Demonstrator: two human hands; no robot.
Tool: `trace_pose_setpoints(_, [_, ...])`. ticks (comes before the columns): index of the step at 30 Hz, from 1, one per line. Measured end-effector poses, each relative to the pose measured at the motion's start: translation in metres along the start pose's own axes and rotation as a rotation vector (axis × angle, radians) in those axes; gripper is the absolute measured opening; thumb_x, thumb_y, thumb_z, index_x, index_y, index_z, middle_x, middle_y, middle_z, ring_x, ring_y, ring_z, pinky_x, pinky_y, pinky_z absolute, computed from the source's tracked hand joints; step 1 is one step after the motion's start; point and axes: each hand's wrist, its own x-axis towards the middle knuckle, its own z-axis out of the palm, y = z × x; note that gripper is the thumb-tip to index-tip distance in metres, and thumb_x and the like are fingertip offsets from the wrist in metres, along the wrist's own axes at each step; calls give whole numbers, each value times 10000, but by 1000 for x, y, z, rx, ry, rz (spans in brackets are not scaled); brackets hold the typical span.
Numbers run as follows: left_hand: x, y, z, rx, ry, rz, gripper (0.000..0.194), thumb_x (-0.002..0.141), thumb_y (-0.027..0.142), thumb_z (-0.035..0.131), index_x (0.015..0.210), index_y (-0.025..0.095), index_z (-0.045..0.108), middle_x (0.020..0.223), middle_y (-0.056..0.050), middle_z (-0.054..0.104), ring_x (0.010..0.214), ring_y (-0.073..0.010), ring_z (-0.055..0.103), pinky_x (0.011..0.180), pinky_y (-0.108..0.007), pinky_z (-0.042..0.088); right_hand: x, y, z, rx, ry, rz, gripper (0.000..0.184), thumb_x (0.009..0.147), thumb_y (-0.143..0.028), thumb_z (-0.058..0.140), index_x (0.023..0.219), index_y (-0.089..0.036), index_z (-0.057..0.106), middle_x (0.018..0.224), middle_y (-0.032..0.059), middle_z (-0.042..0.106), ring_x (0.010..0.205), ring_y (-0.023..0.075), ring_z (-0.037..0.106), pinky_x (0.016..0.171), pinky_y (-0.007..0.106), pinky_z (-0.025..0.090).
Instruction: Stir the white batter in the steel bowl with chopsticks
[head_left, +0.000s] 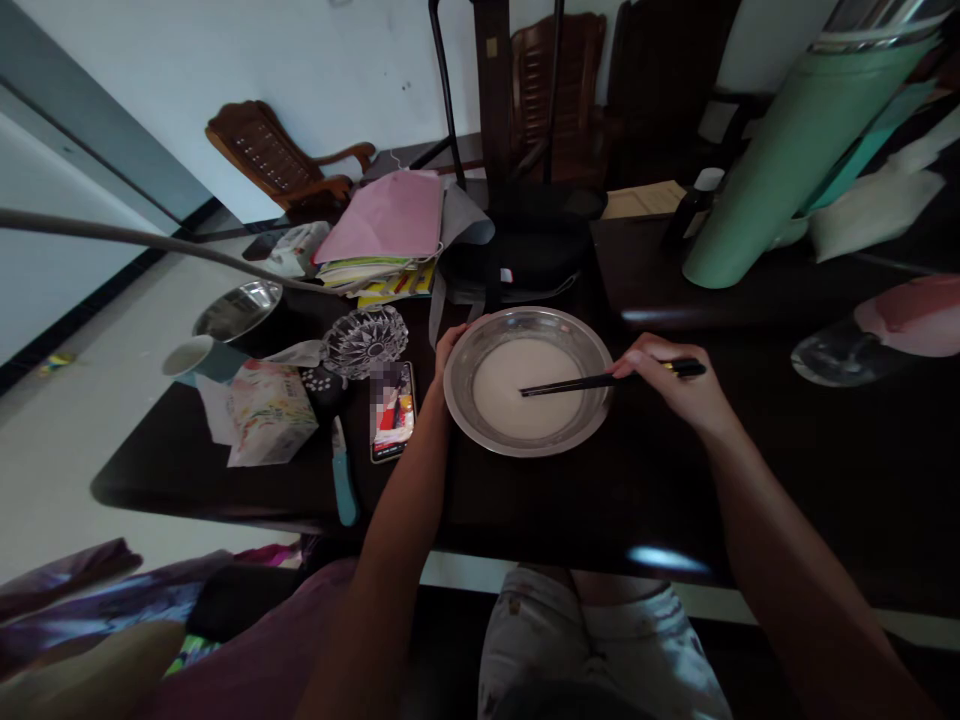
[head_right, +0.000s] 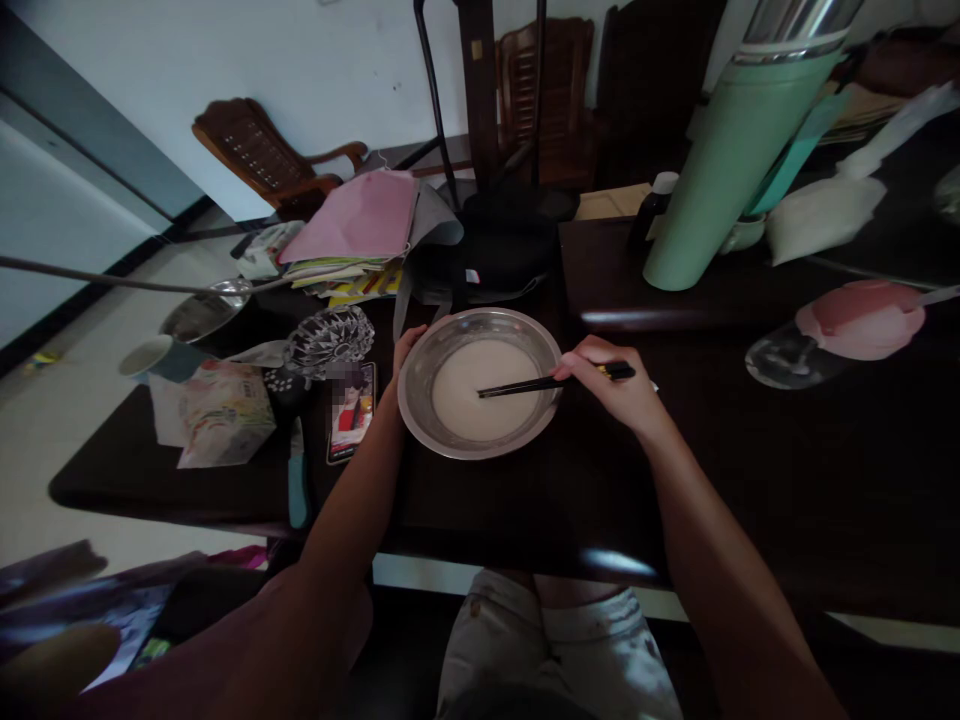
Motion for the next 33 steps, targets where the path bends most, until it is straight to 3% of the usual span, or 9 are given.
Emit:
trace_pose_setpoints(2, [-2, 1, 2, 4, -3, 1, 353, 889, 187, 437, 722, 187, 748, 622, -26, 720, 958, -250, 722, 921, -339, 541, 0, -1, 1, -26, -26, -38, 261, 904, -482, 645, 745, -314, 766, 809, 16, 768, 821, 231, 693, 788, 415, 528])
trace_pose_setpoints(7, [-5, 2, 5, -1, -33, -10, 437, 934, 174, 373, 685, 178, 732, 594, -32, 693, 941, -226, 727, 928, -309, 533, 0, -1, 0, -21, 80, -1, 313, 924, -484, 617, 710, -305, 760, 773, 24, 755, 763, 221, 676, 769, 413, 513])
trace_pose_setpoints(12, [-2, 1, 3, -26, -2, 13, 365, 895, 166, 438, 667, 195, 720, 610, -22, 705, 951, -231, 723, 934, -313, 528, 0, -1, 2, -27, -39, -64, 243, 914, -454, 643, 761, -312, 768, 830, 18, 773, 834, 229, 686, 799, 410, 519])
trace_pose_setpoints(17, [2, 0, 0, -18, -44, -33, 336, 882, 200, 443, 764, 169, 756, 647, -46, 728, 1000, -253, 720, 968, -342, 516, 0, -1, -1, -27, 100, 14, 321, 928, -492, 613, 712, -305, 759, 775, 25, 755, 772, 219, 678, 773, 406, 513])
trace_pose_setpoints(22, [3, -1, -2, 5, -19, 19, 347, 886, 186, 438, 733, 182, 749, 664, -37, 738, 993, -250, 720, 962, -338, 524, 0, 1, 2, -30, -41, -53, 266, 917, -476, 637, 759, -308, 769, 819, 20, 768, 828, 225, 689, 787, 403, 524])
trace_pose_setpoints(27, [9, -3, -7, 52, -58, 2, 324, 881, 230, 455, 797, 188, 765, 653, -37, 739, 965, -259, 726, 964, -369, 534, -1, 3, -1, -9, 90, -17, 301, 932, -464, 619, 723, -302, 764, 778, 20, 754, 780, 216, 676, 788, 400, 507])
trace_pose_setpoints(31, [13, -4, -9, 57, -33, 26, 282, 859, 226, 487, 782, 190, 756, 665, -29, 744, 978, -267, 727, 981, -379, 523, -1, 1, 0, 8, -22, -33, 291, 921, -476, 631, 726, -308, 767, 779, 16, 754, 788, 219, 681, 765, 391, 515])
trace_pose_setpoints(33, [14, -5, -11, 42, -67, 21, 289, 861, 233, 484, 782, 181, 757, 700, -34, 755, 984, -263, 728, 983, -366, 518, 0, 1, 0, -24, -16, -62, 247, 911, -460, 651, 757, -310, 773, 820, 19, 767, 825, 224, 677, 785, 395, 510])
